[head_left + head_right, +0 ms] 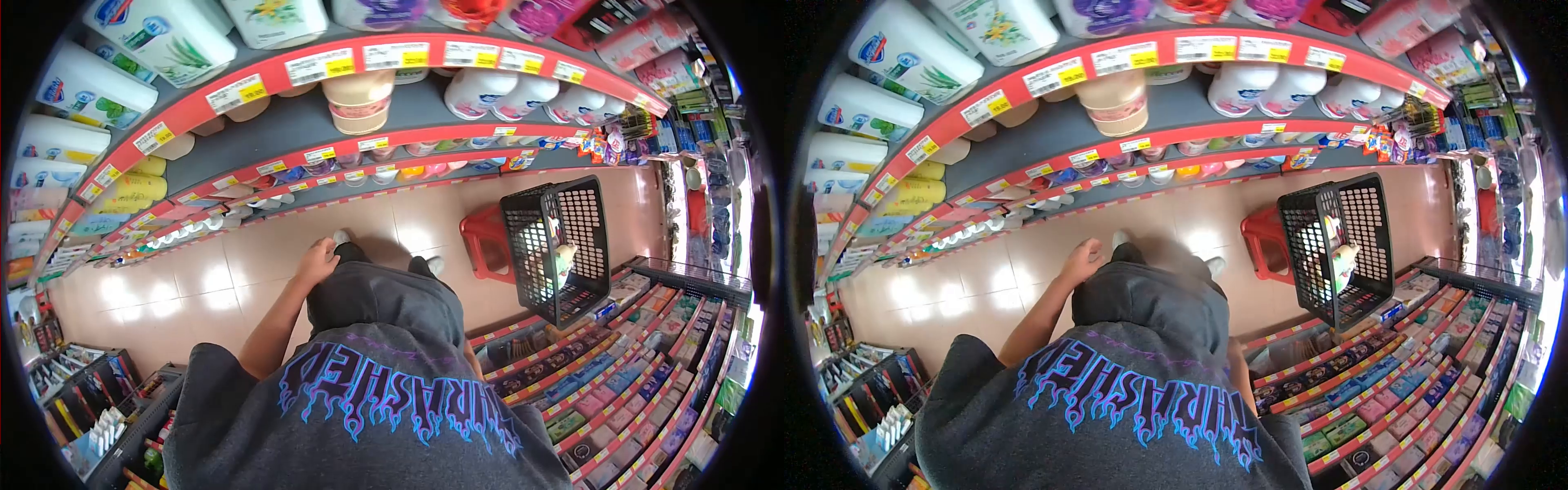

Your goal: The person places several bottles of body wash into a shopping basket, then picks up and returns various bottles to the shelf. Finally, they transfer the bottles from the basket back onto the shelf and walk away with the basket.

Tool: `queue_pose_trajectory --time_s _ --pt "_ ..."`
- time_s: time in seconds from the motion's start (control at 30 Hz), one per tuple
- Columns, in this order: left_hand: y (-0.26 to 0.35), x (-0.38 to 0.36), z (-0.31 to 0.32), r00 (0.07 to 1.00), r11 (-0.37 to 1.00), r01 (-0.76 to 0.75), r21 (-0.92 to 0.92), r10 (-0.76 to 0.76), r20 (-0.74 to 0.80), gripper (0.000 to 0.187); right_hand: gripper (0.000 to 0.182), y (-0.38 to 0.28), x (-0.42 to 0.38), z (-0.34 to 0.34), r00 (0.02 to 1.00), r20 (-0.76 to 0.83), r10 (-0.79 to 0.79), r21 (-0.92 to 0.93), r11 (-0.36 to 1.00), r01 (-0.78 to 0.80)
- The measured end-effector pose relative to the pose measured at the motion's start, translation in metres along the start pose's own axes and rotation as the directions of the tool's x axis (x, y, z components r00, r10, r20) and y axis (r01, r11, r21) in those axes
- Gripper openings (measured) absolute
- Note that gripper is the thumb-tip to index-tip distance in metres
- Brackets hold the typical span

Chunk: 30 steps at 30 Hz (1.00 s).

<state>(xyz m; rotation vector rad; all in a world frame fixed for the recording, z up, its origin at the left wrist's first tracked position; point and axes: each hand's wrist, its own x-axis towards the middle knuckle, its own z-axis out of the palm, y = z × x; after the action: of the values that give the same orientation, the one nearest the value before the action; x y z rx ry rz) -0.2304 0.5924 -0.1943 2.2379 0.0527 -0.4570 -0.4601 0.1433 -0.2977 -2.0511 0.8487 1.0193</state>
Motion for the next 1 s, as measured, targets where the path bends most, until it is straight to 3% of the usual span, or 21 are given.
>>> queue_pose_trajectory --time_s 0.1,0.27,0.3,0.33,0.37,0.4,0.43,0.5,0.6,0.7,0.73,0.8,0.9,1.0 --pt "0.015 0.019 0.042 0.999 0.999 -0.021 0.027 0.022 -0.046 0.035 0.027 0.029 -0.004 -0.003 0.998 0.003 -0.058 0.028 0.998 0.058" --pt "0.095 0.050 0.117 0.988 0.986 -0.143 -0.088 0.148 0.053 0.034 0.023 0.068 -0.003 -0.058 0.950 -0.251 -0.185 0.190 0.953 0.236" --pt "0.117 0.055 0.135 0.981 0.983 -0.155 -0.096 0.165 0.101 0.034 0.022 0.077 0.003 -0.074 0.942 -0.307 -0.135 0.276 0.935 0.224" --pt "0.137 0.059 0.154 0.973 0.981 -0.161 -0.106 0.176 0.148 0.035 0.026 0.090 0.015 -0.088 0.955 -0.296 -0.017 0.528 0.830 0.179" --pt "0.156 0.067 0.174 0.954 0.974 -0.193 -0.119 0.214 0.209 0.034 0.024 0.087 0.013 -0.116 0.949 -0.259 0.178 0.576 0.817 0.004" --pt "0.175 0.073 0.193 0.933 0.968 -0.214 -0.132 0.243 0.266 0.034 0.022 0.103 0.021 -0.127 0.915 -0.356 0.189 0.719 0.681 0.139" --pt "0.193 0.077 0.211 0.910 0.962 -0.229 -0.148 0.265 0.319 0.034 0.023 0.115 0.024 -0.142 0.894 -0.380 0.238 0.784 0.596 0.175" --pt "0.247 0.082 0.233 0.832 0.935 -0.341 -0.099 0.349 0.431 0.034 0.034 0.122 0.016 -0.179 0.874 -0.337 0.350 0.773 0.633 0.044" --pt "0.296 0.099 0.273 0.730 0.890 -0.437 -0.128 0.434 0.527 0.035 0.038 0.140 0.021 -0.194 0.807 -0.516 0.288 0.668 0.725 0.168" --pt "0.321 0.108 0.299 0.648 0.877 -0.458 -0.144 0.441 0.621 0.034 0.035 0.103 -0.008 -0.218 0.826 -0.453 0.335 0.679 0.731 0.076" --pt "0.333 0.111 0.303 0.622 0.873 -0.466 -0.143 0.438 0.649 0.033 0.033 0.112 0.006 -0.207 0.838 -0.470 0.278 0.658 0.743 0.123" --pt "0.350 0.119 0.312 0.572 0.876 -0.460 -0.147 0.418 0.706 0.033 0.030 0.112 0.019 -0.192 0.867 -0.414 0.279 0.711 0.694 0.116" --pt "0.365 0.142 0.330 0.528 0.888 -0.411 -0.205 0.415 0.741 0.033 0.026 0.090 0.032 -0.199 0.871 -0.453 0.192 0.756 0.601 0.260" --pt "0.391 0.162 0.338 0.487 0.872 -0.445 -0.206 0.428 0.761 0.032 0.023 0.053 0.027 -0.249 0.854 -0.478 0.206 0.816 0.464 0.344"
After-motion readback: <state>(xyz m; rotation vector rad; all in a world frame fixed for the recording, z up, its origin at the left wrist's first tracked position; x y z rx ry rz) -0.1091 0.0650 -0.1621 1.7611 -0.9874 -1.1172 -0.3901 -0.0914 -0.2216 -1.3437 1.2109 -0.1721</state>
